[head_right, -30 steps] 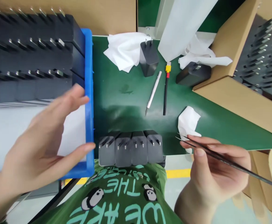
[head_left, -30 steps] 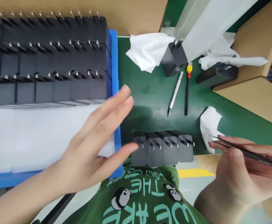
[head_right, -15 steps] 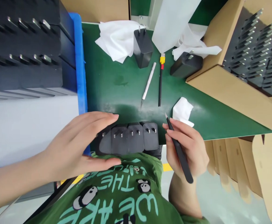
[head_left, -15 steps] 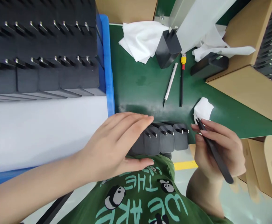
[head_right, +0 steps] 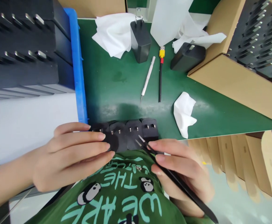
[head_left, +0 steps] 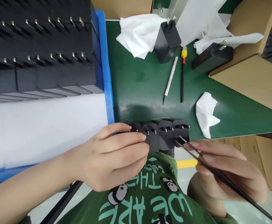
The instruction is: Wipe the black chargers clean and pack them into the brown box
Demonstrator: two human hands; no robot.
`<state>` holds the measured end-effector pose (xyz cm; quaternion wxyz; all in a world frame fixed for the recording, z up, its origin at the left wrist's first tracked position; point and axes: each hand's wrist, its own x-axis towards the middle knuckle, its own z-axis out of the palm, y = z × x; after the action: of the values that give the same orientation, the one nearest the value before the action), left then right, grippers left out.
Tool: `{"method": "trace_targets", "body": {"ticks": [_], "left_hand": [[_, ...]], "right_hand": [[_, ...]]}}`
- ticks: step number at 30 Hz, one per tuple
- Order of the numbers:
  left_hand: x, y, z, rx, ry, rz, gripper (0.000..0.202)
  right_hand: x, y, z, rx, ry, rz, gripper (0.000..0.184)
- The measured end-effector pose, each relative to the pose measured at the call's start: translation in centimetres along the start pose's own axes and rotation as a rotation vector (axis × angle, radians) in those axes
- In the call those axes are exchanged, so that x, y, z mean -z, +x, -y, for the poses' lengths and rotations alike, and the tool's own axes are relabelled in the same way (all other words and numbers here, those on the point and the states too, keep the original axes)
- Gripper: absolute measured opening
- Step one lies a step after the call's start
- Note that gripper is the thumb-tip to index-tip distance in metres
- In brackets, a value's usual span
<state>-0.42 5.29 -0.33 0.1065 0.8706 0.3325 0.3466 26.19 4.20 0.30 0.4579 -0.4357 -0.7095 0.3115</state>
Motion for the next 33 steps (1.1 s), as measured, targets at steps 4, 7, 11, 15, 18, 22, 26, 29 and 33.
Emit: {"method": "trace_targets", "body": {"ticks": [4, 7, 11, 15, 18, 22, 26, 29, 33], "left_hand": [[0.0, 0.0, 0.0, -0.005, 0.001, 0.006, 0.019], [-0.1, -0.1, 0.0, -0.002, -0.012, 0.004, 0.02], [0.2, -0.2, 0.1, 0.03, -0.036, 0.009, 0.021], [0.5, 0.1, 0.8, 0.074, -0.038, 0.077, 0.009], [0.2, 0.3, 1.2, 0.078, -0.04, 0.136, 0.015], [-0.4, 0.2, 1.4, 0.073, -0.062, 0.13, 0.012], [-0.6, -0.1, 1.3, 0.081, -0.082, 0.112, 0.014], [-0.5, -0.2, 1.3, 0.079, -0.092, 0.112, 0.016], [-0.6, -0.3, 1.3, 0.084, -0.078, 0.093, 0.014]], "right_hand": [[-0.1, 0.0, -0.5, 0.008, 0.054, 0.099, 0.015], [-0.1, 0.6, -0.4, -0.001, 0.101, 0.167, 0.019], [-0.5, 1.3, 0.6, -0.015, 0.182, 0.257, 0.014], [-2.0, 1.3, 1.7, -0.056, 0.179, 0.26, 0.013], [-2.9, 1.1, 2.0, -0.089, 0.163, 0.198, 0.014], [-3.1, 1.0, 1.9, -0.12, 0.135, 0.212, 0.015], [-2.8, 1.1, 1.8, -0.068, 0.101, 0.244, 0.016], [-2.7, 1.3, 1.7, -0.041, 0.089, 0.278, 0.015], [-2.5, 1.5, 1.7, -0.015, 0.086, 0.302, 0.013]]}}
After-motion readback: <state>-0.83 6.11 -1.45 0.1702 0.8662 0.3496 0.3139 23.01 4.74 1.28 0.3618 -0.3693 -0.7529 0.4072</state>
